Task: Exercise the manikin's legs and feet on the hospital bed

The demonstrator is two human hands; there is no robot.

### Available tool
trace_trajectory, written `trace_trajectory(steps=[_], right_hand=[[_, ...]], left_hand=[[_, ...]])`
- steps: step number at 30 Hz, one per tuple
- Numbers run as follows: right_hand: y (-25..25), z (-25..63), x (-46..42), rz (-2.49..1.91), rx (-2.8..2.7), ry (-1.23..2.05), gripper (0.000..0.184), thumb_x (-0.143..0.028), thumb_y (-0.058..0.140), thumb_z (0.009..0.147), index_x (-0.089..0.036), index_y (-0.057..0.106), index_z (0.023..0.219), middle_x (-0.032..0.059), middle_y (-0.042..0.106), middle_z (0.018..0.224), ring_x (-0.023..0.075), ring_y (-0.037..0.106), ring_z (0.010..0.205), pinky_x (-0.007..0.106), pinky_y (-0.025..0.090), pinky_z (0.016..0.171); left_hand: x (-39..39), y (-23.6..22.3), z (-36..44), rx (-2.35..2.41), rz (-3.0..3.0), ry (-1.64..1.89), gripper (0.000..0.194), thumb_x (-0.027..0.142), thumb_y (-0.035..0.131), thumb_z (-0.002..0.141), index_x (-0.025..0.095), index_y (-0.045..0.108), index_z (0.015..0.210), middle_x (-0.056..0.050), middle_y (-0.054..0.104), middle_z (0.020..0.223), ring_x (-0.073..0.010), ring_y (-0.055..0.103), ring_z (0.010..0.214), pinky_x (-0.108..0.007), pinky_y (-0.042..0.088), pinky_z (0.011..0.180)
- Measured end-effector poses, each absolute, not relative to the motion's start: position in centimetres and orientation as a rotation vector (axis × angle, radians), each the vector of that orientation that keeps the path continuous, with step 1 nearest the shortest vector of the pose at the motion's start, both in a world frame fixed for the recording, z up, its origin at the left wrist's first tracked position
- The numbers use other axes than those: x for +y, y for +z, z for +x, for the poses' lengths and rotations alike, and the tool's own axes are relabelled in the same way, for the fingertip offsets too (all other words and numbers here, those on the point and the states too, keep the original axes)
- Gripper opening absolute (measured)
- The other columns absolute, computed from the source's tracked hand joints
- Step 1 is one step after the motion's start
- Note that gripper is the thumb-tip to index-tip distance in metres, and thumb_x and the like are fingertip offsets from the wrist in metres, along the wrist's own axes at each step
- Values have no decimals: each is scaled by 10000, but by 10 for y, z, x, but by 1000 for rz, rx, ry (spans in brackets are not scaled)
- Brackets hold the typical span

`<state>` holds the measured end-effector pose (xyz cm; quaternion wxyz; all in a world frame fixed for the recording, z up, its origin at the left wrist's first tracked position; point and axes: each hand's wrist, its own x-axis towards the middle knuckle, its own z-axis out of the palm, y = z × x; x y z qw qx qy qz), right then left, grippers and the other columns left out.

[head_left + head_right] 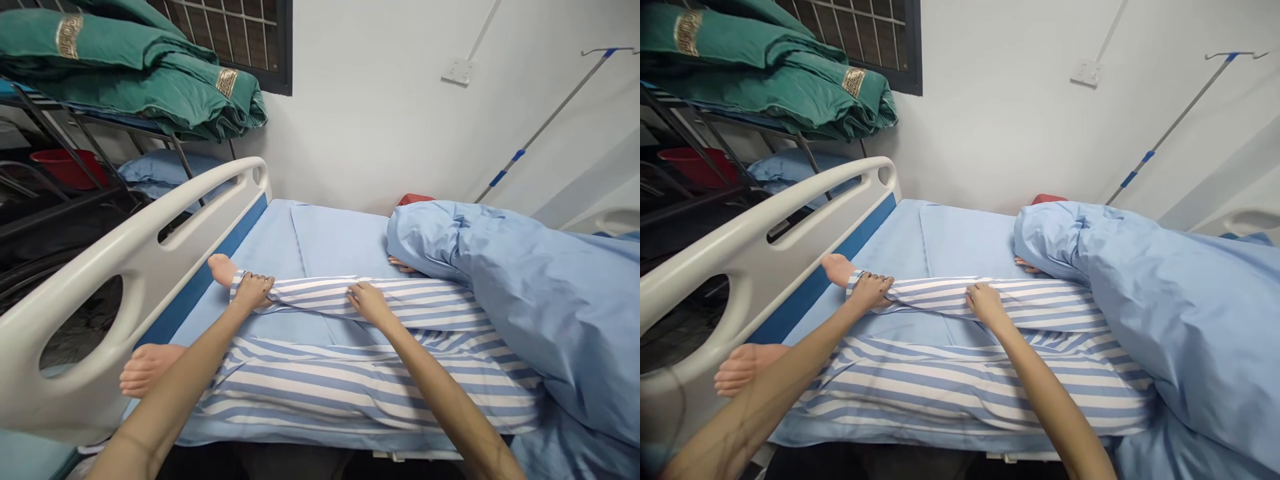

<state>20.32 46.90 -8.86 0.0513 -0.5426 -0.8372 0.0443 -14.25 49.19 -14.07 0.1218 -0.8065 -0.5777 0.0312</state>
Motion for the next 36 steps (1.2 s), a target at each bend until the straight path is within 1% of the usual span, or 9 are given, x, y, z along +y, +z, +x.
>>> trace_trajectory(steps=[1, 3, 7, 12, 19, 22, 27, 31, 36], right_hand=[[-90, 195, 476, -1633, -2501, 21, 276, -271, 417, 921, -192, 627, 1081, 102, 644, 1104, 224, 538, 1036, 284, 361, 792], [-97, 183, 488, -1631, -2449, -44, 252, -256, 426, 927, -210, 619, 1082, 84, 632, 1129, 218, 516, 1071, 292, 351, 827], [-117, 171, 504, -1670, -2327, -2, 228, -202, 405, 932, -185, 631, 957, 73, 656, 985, 202, 535, 968, 290, 356, 818], [-120, 166, 504, -1568, -2291, -8, 215, -166, 403, 917, -171, 617, 909, 85, 647, 940, 218, 507, 948, 313, 362, 827], [-115, 161, 498, -1537, -2388, 19, 304, -223, 408, 924, -174, 553, 1186, 94, 632, 1138, 229, 480, 1094, 338, 369, 907], [-115, 163, 492, -1532, -2388, 1, 331, -231, 396, 924, -162, 543, 1213, 104, 594, 1219, 233, 465, 1143, 362, 364, 955], [-105, 178, 468, -1499, -2321, -60, 402, -270, 404, 912, -137, 502, 1279, 137, 518, 1319, 264, 390, 1251, 424, 337, 1022], [-96, 208, 429, -1484, -2323, 4, 371, -273, 427, 891, -167, 550, 1225, 132, 546, 1274, 269, 435, 1214, 443, 369, 1009], [-102, 247, 364, -1488, -2205, 81, 347, -261, 402, 893, -184, 572, 1185, 123, 593, 1183, 259, 502, 1144, 444, 409, 988]], left_hand=[[492, -140, -142, -1693, -2356, 88, 413, 402, 556, 742, 124, 588, 1046, -187, 676, 934, -333, 623, 858, -416, 330, 777], [491, -139, -141, -1707, -2367, 84, 431, 416, 563, 736, 120, 587, 1048, -187, 676, 934, -336, 621, 858, -417, 329, 777], [491, -138, -141, -1729, -2391, 65, 460, 437, 577, 729, 121, 583, 1063, -191, 670, 949, -337, 613, 876, -421, 325, 789], [491, -137, -143, -1761, -2425, 21, 450, 436, 593, 725, 148, 583, 1070, -190, 661, 972, -333, 593, 921, -424, 321, 817], [492, -134, -149, -1713, -2453, 86, 455, 409, 590, 728, 168, 570, 1114, -172, 651, 1004, -311, 580, 959, -408, 330, 835], [491, -133, -148, -1716, -2440, 107, 452, 370, 594, 722, 165, 564, 1124, -172, 647, 1013, -310, 578, 965, -405, 336, 836], [488, -130, -146, -1721, -2420, 141, 469, 310, 602, 705, 132, 550, 1136, -196, 638, 1037, -333, 571, 971, -431, 342, 847], [484, -123, -143, -1723, -2447, 157, 522, 286, 613, 690, 118, 528, 1177, -206, 619, 1076, -350, 554, 996, -468, 341, 878], [448, -111, -122, -1716, -2488, -204, 588, 342, 584, 732, 124, 468, 1265, -208, 511, 1269, -347, 442, 1181, -465, 310, 995]])
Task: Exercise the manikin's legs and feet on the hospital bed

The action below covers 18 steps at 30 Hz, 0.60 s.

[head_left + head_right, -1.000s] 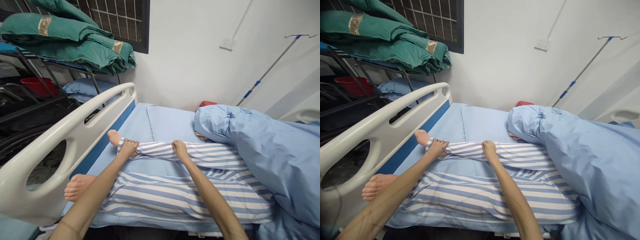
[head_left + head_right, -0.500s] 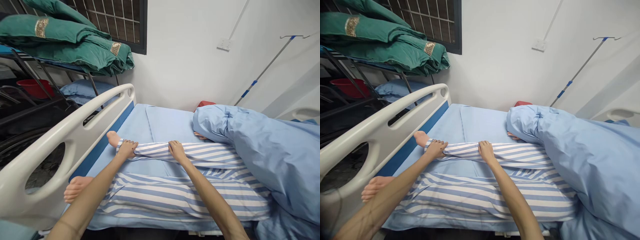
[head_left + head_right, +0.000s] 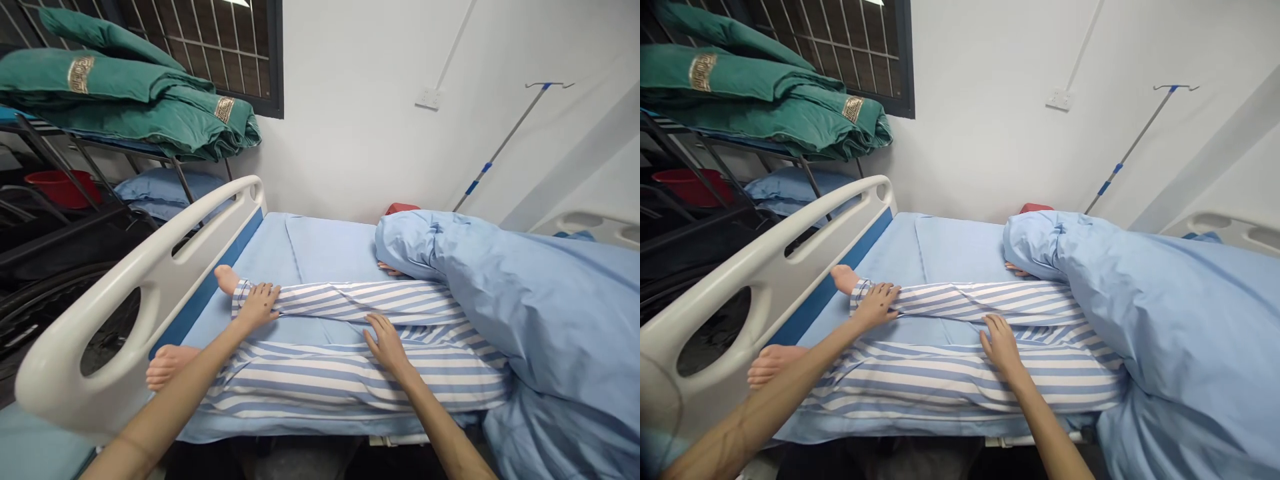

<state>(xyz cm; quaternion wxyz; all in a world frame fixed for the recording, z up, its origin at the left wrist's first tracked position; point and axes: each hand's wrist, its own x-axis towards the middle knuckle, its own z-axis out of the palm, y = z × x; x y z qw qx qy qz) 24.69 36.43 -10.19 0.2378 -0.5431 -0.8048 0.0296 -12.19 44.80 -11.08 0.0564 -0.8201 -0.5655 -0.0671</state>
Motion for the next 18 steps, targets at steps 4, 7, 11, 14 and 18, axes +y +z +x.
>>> trace_trajectory(steps=[4, 7, 11, 14, 18], right_hand=[[-110, 261, 308, -1517, -2015, 112, 329, -274, 395, 891, -216, 589, 1151, 116, 607, 1156, 271, 506, 1146, 480, 404, 987], [-119, 263, 261, -1528, -1832, 119, 295, -277, 405, 889, -235, 599, 1106, 122, 614, 1122, 275, 517, 1122, 483, 414, 964], [-141, 255, 201, -1591, -1612, 161, 250, -283, 406, 886, -258, 610, 1028, 130, 630, 1034, 292, 544, 1049, 500, 424, 917], [-160, 242, 168, -1668, -1532, 286, 234, -301, 398, 880, -269, 611, 974, 123, 634, 1017, 293, 555, 1020, 504, 425, 912], [-180, 224, 135, -1739, -1494, 490, 239, -320, 385, 871, -287, 613, 936, 109, 637, 1014, 285, 571, 1013, 458, 456, 895]], left_hand=[[382, -106, -111, -1740, -2717, -516, 415, 406, 437, 856, 205, 499, 1214, -104, 548, 1256, -240, 482, 1174, -362, 359, 1009], [331, -113, -120, -1719, -2878, -506, 393, 465, 440, 855, 250, 528, 1173, -61, 574, 1227, -215, 504, 1155, -329, 381, 997], [298, -126, -137, -1735, -2861, -145, 539, 366, 620, 719, 213, 516, 1225, -102, 571, 1232, -275, 497, 1158, -383, 362, 1007], [298, -127, -134, -1721, -2802, 47, 614, 213, 619, 663, 209, 489, 1263, -111, 568, 1227, -281, 503, 1140, -395, 364, 987], [304, -116, -118, -1706, -2732, 134, 692, 213, 620, 627, 209, 450, 1297, -124, 526, 1277, -293, 471, 1172, -406, 369, 975]])
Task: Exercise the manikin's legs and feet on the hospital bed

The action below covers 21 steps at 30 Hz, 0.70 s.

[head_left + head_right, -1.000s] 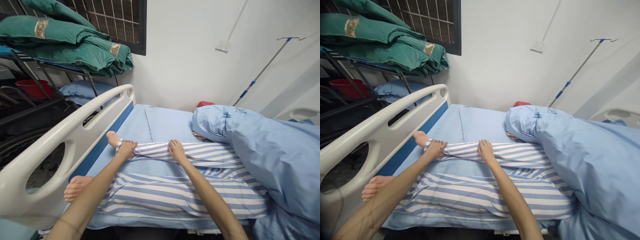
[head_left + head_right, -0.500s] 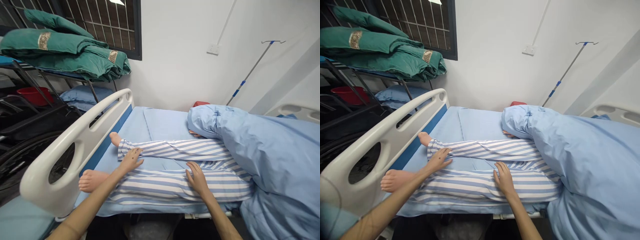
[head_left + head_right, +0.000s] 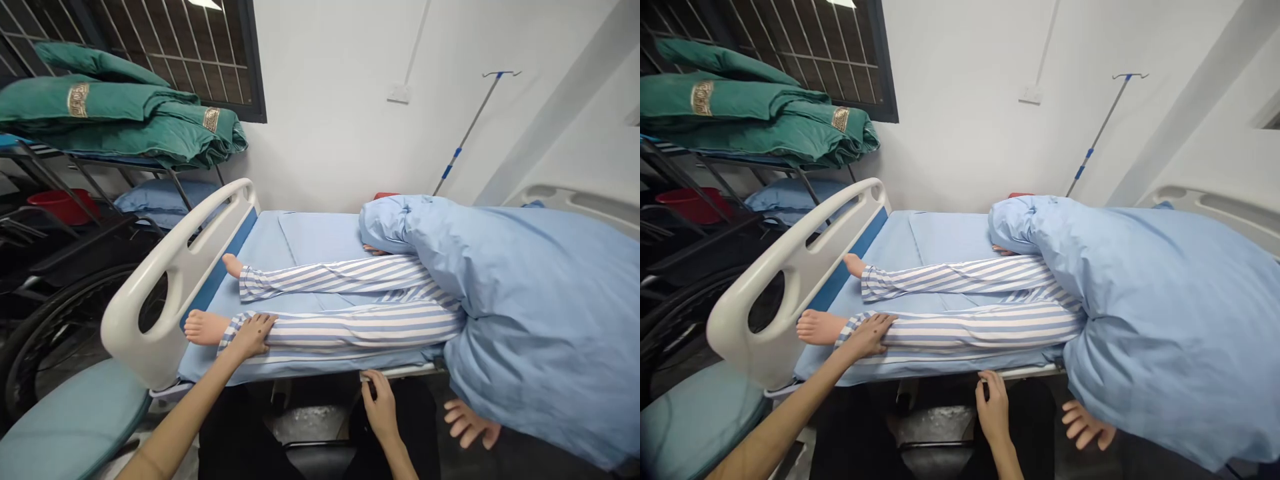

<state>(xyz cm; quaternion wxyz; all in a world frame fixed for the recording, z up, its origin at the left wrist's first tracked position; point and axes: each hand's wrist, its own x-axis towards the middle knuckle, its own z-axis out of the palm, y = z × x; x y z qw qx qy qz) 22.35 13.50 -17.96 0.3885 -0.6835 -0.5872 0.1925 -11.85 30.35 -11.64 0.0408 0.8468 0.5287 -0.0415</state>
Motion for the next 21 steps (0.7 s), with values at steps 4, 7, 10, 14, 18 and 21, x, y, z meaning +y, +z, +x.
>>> trace_trajectory(steps=[4, 7, 10, 14, 18, 21], right_hand=[[-196, 208, 102, -1760, -1511, 668, 222, -315, 397, 843, -311, 610, 905, 90, 642, 981, 281, 590, 981, 421, 480, 851], [-208, 200, 80, -1766, -1485, 782, 205, -278, 410, 810, -303, 602, 876, 82, 643, 941, 271, 605, 924, 398, 490, 805], [-214, 196, 69, -1790, -1436, 850, 207, -264, 417, 792, -288, 603, 878, 77, 643, 916, 262, 614, 879, 382, 493, 774], [-209, 191, 74, -1766, -1412, 897, 218, -246, 428, 767, -278, 612, 880, 69, 648, 905, 255, 621, 880, 365, 491, 766], [-200, 182, 92, -1695, -1434, 946, 264, -238, 439, 764, -252, 620, 956, 76, 656, 932, 239, 625, 875, 344, 491, 762], [-196, 177, 107, -1661, -1400, 998, 313, -240, 459, 756, -213, 617, 1025, 89, 661, 934, 226, 625, 835, 321, 495, 698]], left_hand=[[308, -110, -111, 1617, 2634, -203, 685, 236, 625, 608, 186, 473, 1273, -148, 551, 1256, -306, 490, 1172, -411, 364, 982], [312, -114, -110, 1634, 2536, -339, 649, 250, 590, 628, 186, 480, 1265, -146, 611, 1192, -312, 574, 1077, -409, 430, 891], [314, -118, -110, 1679, 2536, -336, 634, 258, 562, 638, 182, 481, 1262, -149, 621, 1191, -323, 599, 1045, -414, 449, 850], [310, -117, -108, 1689, 2574, -291, 602, 237, 557, 638, 193, 494, 1235, -129, 641, 1161, -306, 607, 1033, -393, 454, 832], [305, -112, -106, 1718, 2578, -293, 540, 213, 548, 659, 209, 509, 1198, -114, 652, 1127, -289, 617, 1002, -385, 453, 818], [303, -113, -105, 1727, 2589, -255, 522, 191, 544, 664, 196, 512, 1185, -119, 652, 1112, -286, 606, 1019, -380, 447, 826]])
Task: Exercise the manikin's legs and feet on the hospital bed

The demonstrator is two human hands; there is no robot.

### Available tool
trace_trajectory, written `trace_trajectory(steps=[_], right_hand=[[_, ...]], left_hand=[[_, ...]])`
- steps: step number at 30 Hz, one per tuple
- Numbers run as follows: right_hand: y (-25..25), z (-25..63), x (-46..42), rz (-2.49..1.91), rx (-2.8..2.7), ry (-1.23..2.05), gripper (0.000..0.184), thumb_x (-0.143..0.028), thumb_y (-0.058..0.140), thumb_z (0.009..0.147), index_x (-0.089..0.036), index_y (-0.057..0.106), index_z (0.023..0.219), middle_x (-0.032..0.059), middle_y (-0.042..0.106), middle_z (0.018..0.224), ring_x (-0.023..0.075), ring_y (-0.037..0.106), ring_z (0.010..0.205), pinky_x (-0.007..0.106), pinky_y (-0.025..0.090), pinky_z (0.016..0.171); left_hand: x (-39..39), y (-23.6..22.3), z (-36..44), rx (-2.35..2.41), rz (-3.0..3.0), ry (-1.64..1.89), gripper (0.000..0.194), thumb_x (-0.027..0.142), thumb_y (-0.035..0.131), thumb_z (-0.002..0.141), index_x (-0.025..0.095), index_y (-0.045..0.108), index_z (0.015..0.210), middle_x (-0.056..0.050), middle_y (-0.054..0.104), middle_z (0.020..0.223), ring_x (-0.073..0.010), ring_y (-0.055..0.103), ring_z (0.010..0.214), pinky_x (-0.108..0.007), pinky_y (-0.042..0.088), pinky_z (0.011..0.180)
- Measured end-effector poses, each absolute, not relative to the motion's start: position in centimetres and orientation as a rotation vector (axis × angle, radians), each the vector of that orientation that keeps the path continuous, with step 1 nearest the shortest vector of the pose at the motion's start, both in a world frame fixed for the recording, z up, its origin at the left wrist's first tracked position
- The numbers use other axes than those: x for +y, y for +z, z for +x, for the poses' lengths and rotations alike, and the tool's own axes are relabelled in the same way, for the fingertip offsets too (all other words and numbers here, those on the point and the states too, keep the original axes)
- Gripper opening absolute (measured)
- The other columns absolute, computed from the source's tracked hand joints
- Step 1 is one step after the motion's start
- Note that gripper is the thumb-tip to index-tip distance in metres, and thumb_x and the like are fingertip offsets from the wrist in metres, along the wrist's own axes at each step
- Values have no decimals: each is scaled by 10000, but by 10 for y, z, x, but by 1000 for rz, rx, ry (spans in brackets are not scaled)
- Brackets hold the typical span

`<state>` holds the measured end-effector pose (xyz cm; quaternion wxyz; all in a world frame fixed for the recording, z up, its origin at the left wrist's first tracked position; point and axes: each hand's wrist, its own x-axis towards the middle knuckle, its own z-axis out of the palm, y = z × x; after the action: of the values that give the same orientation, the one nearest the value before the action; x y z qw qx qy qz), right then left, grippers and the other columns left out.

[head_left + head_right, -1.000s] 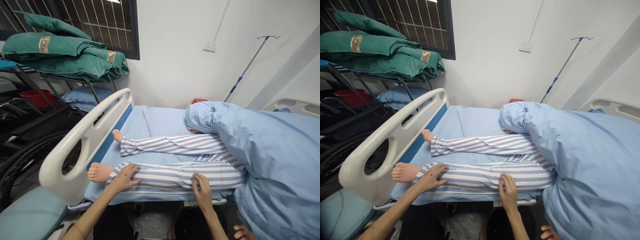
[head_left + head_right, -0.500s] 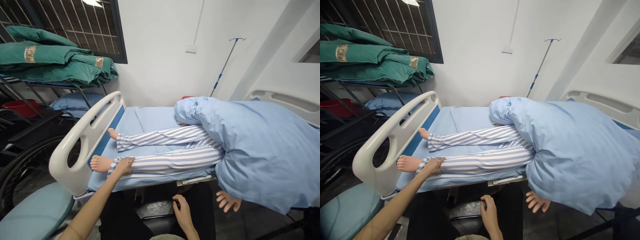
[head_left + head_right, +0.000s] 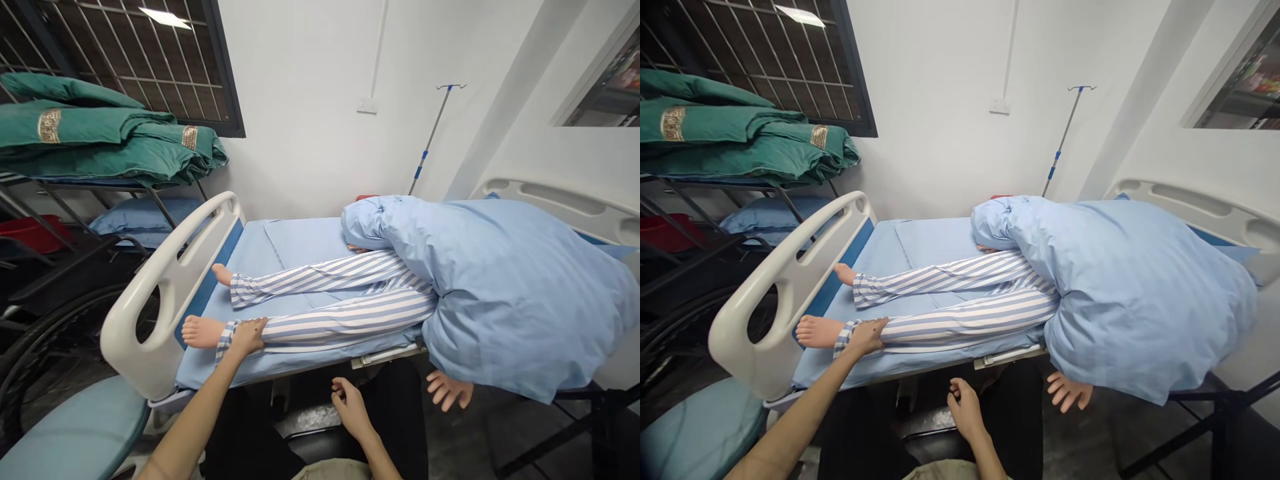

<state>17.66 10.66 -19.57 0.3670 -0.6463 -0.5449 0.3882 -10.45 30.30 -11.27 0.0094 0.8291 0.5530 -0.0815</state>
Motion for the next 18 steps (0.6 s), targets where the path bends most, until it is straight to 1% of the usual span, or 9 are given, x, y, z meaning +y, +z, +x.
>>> trace_trajectory(steps=[3, 8, 11, 14, 18], right_hand=[[-193, 175, 120, -1625, -1340, 1025, 324, -248, 492, 734, -184, 621, 1024, 88, 665, 898, 205, 616, 759, 304, 489, 656], [-186, 181, 143, -1509, -1183, 1088, 309, -293, 561, 695, -180, 618, 977, 52, 658, 835, 169, 587, 680, 304, 473, 675], [-178, 185, 157, -1442, -1044, 1200, 352, -330, 619, 648, -183, 602, 968, 24, 646, 774, 161, 575, 643, 291, 453, 615], [-169, 186, 170, -1386, -898, 1324, 406, -335, 665, 617, -175, 583, 981, 10, 644, 738, 169, 590, 650, 263, 424, 550], [-159, 185, 188, -1241, -683, 1482, 434, -323, 690, 629, -172, 545, 1009, 18, 679, 785, 166, 629, 662, 245, 423, 544]], left_hand=[[303, -115, -105, 1742, 2589, -237, 517, 176, 534, 662, 181, 513, 1179, -123, 648, 1116, -291, 601, 1020, -389, 442, 835], [302, -116, -105, 1740, 2580, -235, 507, 165, 532, 654, 174, 527, 1160, -129, 650, 1100, -302, 599, 1019, -406, 433, 843], [301, -111, -105, 1739, 2583, -228, 496, 149, 530, 649, 160, 539, 1145, -150, 657, 1072, -324, 603, 1001, -433, 428, 835], [299, -93, -104, 1741, 2615, -234, 468, 147, 514, 651, 150, 554, 1118, -151, 667, 1042, -330, 609, 973, -439, 426, 823], [296, -50, -102, 1753, 2695, -218, 417, 164, 489, 661, 150, 570, 1070, -134, 671, 1020, -326, 610, 951, -433, 417, 817]])
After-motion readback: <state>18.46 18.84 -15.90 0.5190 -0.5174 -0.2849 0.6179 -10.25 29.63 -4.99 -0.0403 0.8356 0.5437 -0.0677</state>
